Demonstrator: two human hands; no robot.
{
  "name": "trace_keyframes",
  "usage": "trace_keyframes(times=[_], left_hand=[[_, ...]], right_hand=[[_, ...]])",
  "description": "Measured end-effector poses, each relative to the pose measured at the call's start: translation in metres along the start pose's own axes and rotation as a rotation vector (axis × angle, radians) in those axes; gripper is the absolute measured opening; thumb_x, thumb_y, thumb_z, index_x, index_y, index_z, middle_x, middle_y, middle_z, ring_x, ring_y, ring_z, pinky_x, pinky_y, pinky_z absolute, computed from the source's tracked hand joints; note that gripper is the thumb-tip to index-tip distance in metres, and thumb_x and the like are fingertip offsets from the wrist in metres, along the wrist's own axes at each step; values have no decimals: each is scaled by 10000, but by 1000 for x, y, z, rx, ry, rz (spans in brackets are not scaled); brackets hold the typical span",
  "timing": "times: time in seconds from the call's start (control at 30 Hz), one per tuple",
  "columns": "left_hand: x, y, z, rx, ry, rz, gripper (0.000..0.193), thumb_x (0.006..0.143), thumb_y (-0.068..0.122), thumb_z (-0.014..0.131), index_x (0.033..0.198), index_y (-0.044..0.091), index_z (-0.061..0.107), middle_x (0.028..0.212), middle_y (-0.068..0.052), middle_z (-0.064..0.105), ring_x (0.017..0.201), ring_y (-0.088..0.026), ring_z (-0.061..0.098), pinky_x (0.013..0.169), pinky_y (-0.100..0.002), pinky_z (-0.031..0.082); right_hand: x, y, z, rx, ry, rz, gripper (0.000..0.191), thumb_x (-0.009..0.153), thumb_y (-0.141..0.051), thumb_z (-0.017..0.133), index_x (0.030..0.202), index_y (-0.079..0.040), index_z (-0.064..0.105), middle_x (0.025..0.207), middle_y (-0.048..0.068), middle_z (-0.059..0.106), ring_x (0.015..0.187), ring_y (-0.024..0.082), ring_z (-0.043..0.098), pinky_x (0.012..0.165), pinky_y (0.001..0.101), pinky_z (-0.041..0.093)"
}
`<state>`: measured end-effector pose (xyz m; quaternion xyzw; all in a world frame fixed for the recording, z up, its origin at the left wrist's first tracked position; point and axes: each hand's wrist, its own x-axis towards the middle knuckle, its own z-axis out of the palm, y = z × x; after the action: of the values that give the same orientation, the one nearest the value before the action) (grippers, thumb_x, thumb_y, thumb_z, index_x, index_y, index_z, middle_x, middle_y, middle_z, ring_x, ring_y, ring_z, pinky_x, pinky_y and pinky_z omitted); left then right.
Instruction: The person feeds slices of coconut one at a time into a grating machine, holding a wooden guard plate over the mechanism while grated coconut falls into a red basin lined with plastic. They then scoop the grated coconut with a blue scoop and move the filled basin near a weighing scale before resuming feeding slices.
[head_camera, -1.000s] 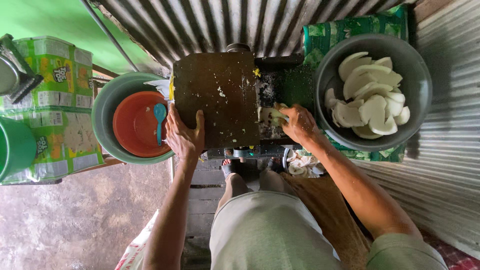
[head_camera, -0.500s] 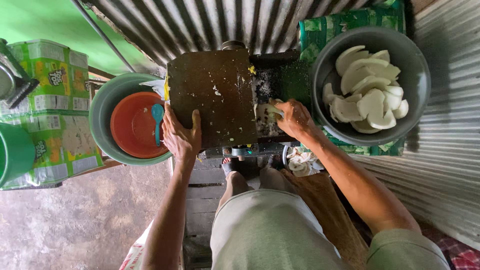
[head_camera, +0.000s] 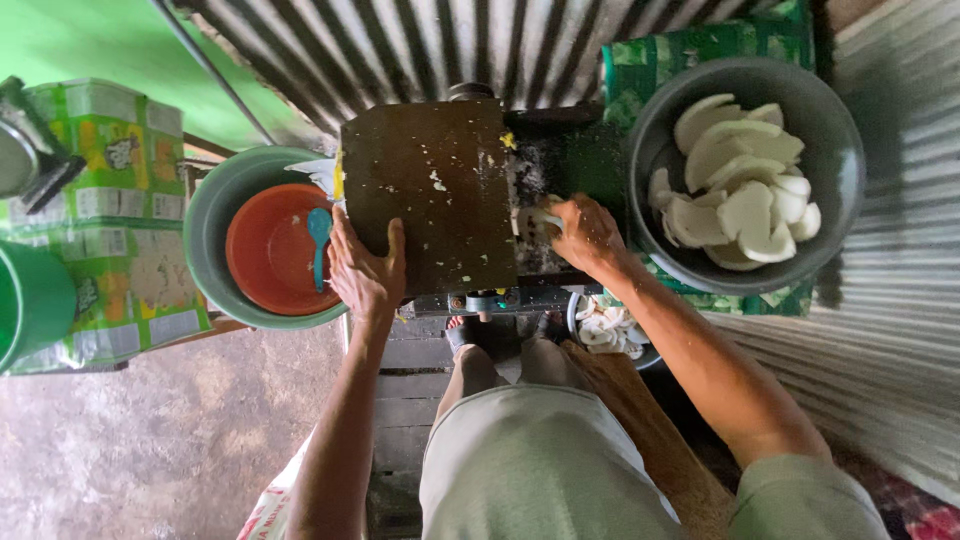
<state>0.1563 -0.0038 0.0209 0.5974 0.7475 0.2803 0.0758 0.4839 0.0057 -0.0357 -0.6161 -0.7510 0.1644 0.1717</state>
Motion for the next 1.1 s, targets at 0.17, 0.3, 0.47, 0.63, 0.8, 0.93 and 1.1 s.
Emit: trace_keyframes(times=[0.17, 0.3, 0.47, 0.63, 0.8, 0.93, 1.1], left_hand=[[1, -4, 3, -12, -1, 13, 879, 954, 523, 715, 1512, -86, 414, 1382, -299, 593, 1209, -473, 589, 1006, -530, 476], [1, -4, 5, -9, 1, 2, 885, 958, 527, 710, 1513, -93, 407, 1397, -305, 579, 1229, -472, 582, 1026, -523, 468], [3, -4, 5, -7, 13, 5, 882, 950, 520, 714, 1507, -94, 413, 1412, -303, 576, 1226, -475, 584, 1030, -520, 467], [2, -6, 5, -38, -13, -19, 882, 963, 533, 695, 1511, -100, 419, 1397, -295, 583, 1232, -464, 591, 1048, -508, 475], [5, -5, 5, 8, 5, 10, 880, 955, 551, 700, 1486, -101, 443, 1404, -308, 580, 1223, -471, 591, 1029, -512, 473], [6, -4, 3, 1, -36, -31, 884, 942, 543, 697, 1488, -103, 439, 1376, -301, 591, 1202, -468, 597, 1009, -517, 474], [5, -3, 1, -29, -15, 1, 871, 947, 525, 700, 1493, -100, 435, 1373, -312, 591, 1203, -467, 604, 1016, -515, 485]], right_hand=[[3, -21, -8, -66, -145, 121, 282, 865, -200, 740, 1131, -108, 765, 1005, 257, 676, 929, 440, 687, 833, 522, 563], [10, -33, -10, -33, -288, 230, 316, 797, -97, 732, 1110, -61, 749, 1048, 269, 664, 947, 427, 697, 848, 508, 569], [13, -23, 5, -97, -313, 204, 253, 826, 29, 669, 1067, 16, 742, 1070, 257, 685, 953, 381, 718, 819, 453, 598], [12, 2, 26, 201, -280, 157, 338, 887, -71, 704, 1225, -69, 709, 1140, 191, 752, 878, 274, 754, 761, 355, 616], [10, 27, -9, 411, -167, 30, 301, 956, -21, 613, 1234, -62, 720, 1391, 157, 668, 1023, 246, 736, 797, 306, 649], [6, 32, -61, 79, -159, -6, 508, 850, -149, 745, 1355, -180, 696, 1213, 147, 727, 912, 314, 735, 765, 408, 588], [3, 8, -66, -62, -325, 102, 464, 857, -191, 712, 1310, -295, 706, 1075, 125, 770, 800, 317, 747, 740, 428, 602]])
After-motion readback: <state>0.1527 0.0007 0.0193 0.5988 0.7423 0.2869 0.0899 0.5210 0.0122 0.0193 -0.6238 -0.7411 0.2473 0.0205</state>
